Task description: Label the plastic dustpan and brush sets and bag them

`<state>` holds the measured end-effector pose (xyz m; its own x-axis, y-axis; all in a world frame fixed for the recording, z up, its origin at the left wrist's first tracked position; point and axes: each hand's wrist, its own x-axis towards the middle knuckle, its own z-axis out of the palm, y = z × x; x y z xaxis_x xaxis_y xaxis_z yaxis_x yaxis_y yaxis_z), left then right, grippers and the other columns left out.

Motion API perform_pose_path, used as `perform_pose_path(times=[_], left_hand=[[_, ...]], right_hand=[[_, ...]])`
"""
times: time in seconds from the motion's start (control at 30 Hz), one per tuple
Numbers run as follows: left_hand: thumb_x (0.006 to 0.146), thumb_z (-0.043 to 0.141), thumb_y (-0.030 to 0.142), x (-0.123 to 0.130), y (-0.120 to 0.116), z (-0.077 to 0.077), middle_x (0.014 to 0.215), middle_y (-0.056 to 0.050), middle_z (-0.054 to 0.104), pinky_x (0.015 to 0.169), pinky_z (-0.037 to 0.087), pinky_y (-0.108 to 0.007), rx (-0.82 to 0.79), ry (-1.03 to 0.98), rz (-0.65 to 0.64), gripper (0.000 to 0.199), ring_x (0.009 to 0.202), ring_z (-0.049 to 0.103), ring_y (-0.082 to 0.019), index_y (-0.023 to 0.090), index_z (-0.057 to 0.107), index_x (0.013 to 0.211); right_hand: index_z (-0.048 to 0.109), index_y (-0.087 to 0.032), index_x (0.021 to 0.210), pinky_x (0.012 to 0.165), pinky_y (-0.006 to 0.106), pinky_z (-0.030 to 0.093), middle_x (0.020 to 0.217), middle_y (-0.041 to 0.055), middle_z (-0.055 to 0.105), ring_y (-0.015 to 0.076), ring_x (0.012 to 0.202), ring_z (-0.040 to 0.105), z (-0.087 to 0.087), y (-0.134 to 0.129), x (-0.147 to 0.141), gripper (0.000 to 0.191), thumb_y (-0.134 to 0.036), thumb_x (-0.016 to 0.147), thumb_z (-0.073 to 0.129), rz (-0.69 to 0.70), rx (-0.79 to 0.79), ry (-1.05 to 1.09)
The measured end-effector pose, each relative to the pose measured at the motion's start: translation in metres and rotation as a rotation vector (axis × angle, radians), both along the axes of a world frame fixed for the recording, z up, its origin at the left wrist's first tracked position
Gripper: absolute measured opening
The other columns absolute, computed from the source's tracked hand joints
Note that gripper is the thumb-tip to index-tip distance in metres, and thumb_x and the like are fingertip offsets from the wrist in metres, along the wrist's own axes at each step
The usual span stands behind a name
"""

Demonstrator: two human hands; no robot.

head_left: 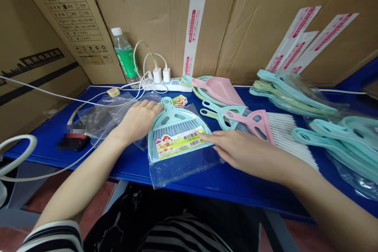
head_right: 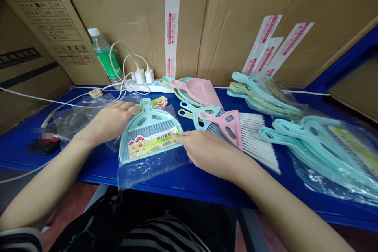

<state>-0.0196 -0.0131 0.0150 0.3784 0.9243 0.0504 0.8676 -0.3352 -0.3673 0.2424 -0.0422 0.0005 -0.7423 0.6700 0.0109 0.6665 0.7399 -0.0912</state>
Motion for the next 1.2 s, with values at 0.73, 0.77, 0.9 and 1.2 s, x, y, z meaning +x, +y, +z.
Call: perform_pose_path(times=[0.73, 0.77, 0.9, 1.2], left_hand=[[0.097, 0.037, 0.016, -0.009, 0.018, -0.004, 0.135, -0.009, 0.060, 0.098, 0.047, -0.039, -0.091, 0.001, -0.032, 0.043, 0.118, 0.059, -0.025, 0.021, 0.051, 0.138], [0.098, 0.037, 0.017, -0.011, 0.020, -0.005, 0.136, -0.008, 0.060, 0.099, 0.046, -0.039, -0.095, -0.017, -0.057, 0.042, 0.120, 0.059, -0.024, 0.022, 0.052, 0.137], [0.097, 0.037, 0.016, -0.014, 0.024, -0.008, 0.138, -0.005, 0.059, 0.100, 0.046, -0.038, -0.104, -0.084, -0.186, 0.042, 0.122, 0.057, -0.021, 0.025, 0.053, 0.135], [0.093, 0.039, 0.014, -0.011, 0.016, 0.003, 0.097, -0.012, 0.071, 0.088, 0.051, -0.040, 0.106, -0.083, -0.046, 0.035, 0.097, 0.063, -0.027, 0.016, 0.068, 0.112]], right_hand=[[0.072, -0.022, 0.109, 0.078, 0.036, 0.052, 0.099, 0.0063, 0.075, 0.0236, 0.092, 0.069, 0.011, -0.002, 0.013, 0.028, -0.021, 0.089, 0.052, -0.007, -0.162, 0.046], [0.072, -0.022, 0.109, 0.076, 0.035, 0.052, 0.096, 0.0061, 0.074, 0.0233, 0.090, 0.069, 0.011, -0.002, 0.013, 0.029, -0.020, 0.089, 0.051, -0.017, -0.145, 0.054], [0.069, -0.026, 0.119, 0.069, 0.034, 0.051, 0.094, 0.0063, 0.074, 0.0216, 0.081, 0.069, 0.012, -0.001, 0.010, 0.039, -0.018, 0.089, 0.047, -0.049, -0.085, 0.084], [0.065, -0.026, 0.126, 0.056, 0.028, 0.047, 0.067, 0.0002, 0.065, 0.0180, 0.060, 0.063, 0.006, -0.003, 0.015, 0.046, -0.021, 0.082, 0.057, -0.059, -0.107, 0.025]])
